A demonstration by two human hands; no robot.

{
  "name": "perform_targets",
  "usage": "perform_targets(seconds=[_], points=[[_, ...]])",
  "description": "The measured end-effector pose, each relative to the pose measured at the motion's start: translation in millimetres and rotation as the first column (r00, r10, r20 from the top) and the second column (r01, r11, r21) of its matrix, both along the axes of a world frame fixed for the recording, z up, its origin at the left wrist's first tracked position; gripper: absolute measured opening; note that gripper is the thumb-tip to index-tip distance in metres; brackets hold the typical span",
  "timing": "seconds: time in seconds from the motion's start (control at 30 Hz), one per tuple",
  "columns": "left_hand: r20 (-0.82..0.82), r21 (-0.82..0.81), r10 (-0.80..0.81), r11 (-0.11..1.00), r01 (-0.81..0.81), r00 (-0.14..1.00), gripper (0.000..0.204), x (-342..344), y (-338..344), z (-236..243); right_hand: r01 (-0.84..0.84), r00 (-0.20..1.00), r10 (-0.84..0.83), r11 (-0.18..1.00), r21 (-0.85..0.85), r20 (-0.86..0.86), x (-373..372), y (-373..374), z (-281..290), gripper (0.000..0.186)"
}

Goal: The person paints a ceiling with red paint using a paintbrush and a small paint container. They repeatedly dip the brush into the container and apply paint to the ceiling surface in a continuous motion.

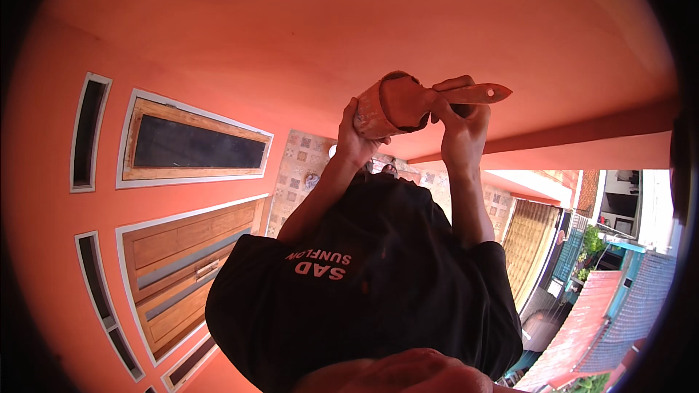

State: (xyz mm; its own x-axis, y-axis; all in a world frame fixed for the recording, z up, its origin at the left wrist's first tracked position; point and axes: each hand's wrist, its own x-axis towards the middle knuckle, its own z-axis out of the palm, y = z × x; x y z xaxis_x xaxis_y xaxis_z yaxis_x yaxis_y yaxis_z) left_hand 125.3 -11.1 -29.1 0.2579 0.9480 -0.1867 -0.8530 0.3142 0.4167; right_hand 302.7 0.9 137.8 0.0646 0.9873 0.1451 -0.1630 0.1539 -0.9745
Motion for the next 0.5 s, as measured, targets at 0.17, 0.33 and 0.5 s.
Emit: perform_targets(seconds=[0.17,0.33,0.5], points=[[0.053,-0.021,0.036,0.999,-0.035,0.998,0.065,1,-3,7,0.012,1.000,-0.013,0.998,0.057,0.018,18,4,6,0.005],[0.116,-0.071,0.101,0.993,-0.093,0.988,0.058,10,-8,17,-0.039,0.980,0.014,0.992,0.121,0.201,33,8,14,0.005],[0.066,-0.084,0.113,0.991,-0.107,0.991,0.052,12,-5,12,-0.085,0.949,0.019,0.977,0.197,0.314,40,11,25,0.006]])
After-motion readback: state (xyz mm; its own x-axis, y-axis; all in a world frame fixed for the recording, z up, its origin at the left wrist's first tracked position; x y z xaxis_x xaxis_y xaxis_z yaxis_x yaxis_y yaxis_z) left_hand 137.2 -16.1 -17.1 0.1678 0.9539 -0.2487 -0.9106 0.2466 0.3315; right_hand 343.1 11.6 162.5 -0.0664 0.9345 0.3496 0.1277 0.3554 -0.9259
